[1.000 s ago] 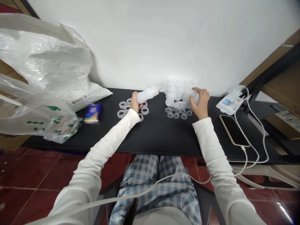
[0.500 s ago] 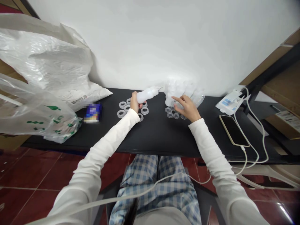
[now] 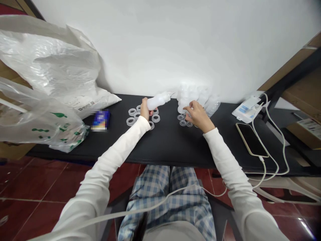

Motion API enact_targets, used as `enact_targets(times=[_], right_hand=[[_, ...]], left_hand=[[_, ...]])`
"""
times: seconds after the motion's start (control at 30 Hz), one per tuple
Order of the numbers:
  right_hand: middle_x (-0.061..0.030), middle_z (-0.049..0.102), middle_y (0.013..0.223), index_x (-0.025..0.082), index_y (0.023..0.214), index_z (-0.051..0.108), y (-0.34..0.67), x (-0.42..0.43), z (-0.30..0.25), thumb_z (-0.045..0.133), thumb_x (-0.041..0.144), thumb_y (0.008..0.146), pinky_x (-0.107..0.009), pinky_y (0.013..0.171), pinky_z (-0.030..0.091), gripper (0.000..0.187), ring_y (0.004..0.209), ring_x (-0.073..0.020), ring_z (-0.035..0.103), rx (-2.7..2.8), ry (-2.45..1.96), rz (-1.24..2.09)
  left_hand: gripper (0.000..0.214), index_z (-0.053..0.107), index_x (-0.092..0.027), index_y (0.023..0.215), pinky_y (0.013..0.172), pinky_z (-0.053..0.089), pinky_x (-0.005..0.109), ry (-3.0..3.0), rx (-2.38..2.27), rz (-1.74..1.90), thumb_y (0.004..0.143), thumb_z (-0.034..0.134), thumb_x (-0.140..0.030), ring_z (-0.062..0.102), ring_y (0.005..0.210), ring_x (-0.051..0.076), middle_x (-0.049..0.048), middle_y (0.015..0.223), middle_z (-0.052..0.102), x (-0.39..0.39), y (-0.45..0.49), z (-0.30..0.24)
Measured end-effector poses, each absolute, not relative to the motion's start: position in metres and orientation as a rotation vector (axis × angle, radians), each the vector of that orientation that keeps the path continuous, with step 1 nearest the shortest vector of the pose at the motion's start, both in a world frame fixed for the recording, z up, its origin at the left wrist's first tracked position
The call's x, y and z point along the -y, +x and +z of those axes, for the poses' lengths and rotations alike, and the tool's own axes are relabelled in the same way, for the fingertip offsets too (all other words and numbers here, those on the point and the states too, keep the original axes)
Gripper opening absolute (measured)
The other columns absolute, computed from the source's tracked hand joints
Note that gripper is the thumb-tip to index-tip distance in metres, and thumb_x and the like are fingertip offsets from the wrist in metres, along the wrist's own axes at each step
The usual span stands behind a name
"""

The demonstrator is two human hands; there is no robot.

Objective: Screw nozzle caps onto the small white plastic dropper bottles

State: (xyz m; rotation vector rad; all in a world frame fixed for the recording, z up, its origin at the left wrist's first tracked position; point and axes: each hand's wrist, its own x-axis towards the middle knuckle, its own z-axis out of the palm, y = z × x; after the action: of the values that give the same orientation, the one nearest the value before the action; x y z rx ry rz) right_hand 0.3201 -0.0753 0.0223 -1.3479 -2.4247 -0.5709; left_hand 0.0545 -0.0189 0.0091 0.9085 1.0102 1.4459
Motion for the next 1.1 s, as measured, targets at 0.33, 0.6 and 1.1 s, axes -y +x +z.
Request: enact_targets(times=[0.33,0.6,1.1], right_hand=[[-0.0179,0.054,0.13,0.025,0.148,0.05,0.319,0.081,0.02,0.052,0.025,0.095,-0.046,0.084,0.05,0.053,0.106,-0.034,0.057,2.349,-1.697,-0.387],[-0.014,0.058,0.123,0.026,0.146,0.049,0.334,0.073,0.018,0.048,0.013,0.091,-0.044,0.084,0.056,0.057,0.102,-0.0302,0.064,2.339,-1.668,-0.199],[-0.0111,0.058,0.122,0.027,0.129,0.056,0.351,0.071,0.021,0.055,0.02,0.09,-0.047,0.093,0.057,0.04,0.108,-0.03,0.066,2.244,-1.555,0.033]], left_hand=[[0.048,0.055,-0.018,0.075,0.035,0.013,0.025,0.91,-0.999,1.471,0.091,0.044,-0.062,0.027,0.03,0.007,0.0027,0.047,0.058,0.017,0.053,0.007],[0.052,0.055,-0.018,0.073,0.035,0.014,0.026,0.953,-1.012,1.459,0.09,0.043,-0.066,0.027,0.03,0.007,0.0041,0.05,0.059,0.017,0.053,0.007],[0.06,0.056,-0.016,0.082,0.037,0.015,0.027,0.964,-0.964,1.419,0.09,0.043,-0.074,0.03,0.032,0.007,0.0053,0.051,0.059,0.011,0.05,-0.001]])
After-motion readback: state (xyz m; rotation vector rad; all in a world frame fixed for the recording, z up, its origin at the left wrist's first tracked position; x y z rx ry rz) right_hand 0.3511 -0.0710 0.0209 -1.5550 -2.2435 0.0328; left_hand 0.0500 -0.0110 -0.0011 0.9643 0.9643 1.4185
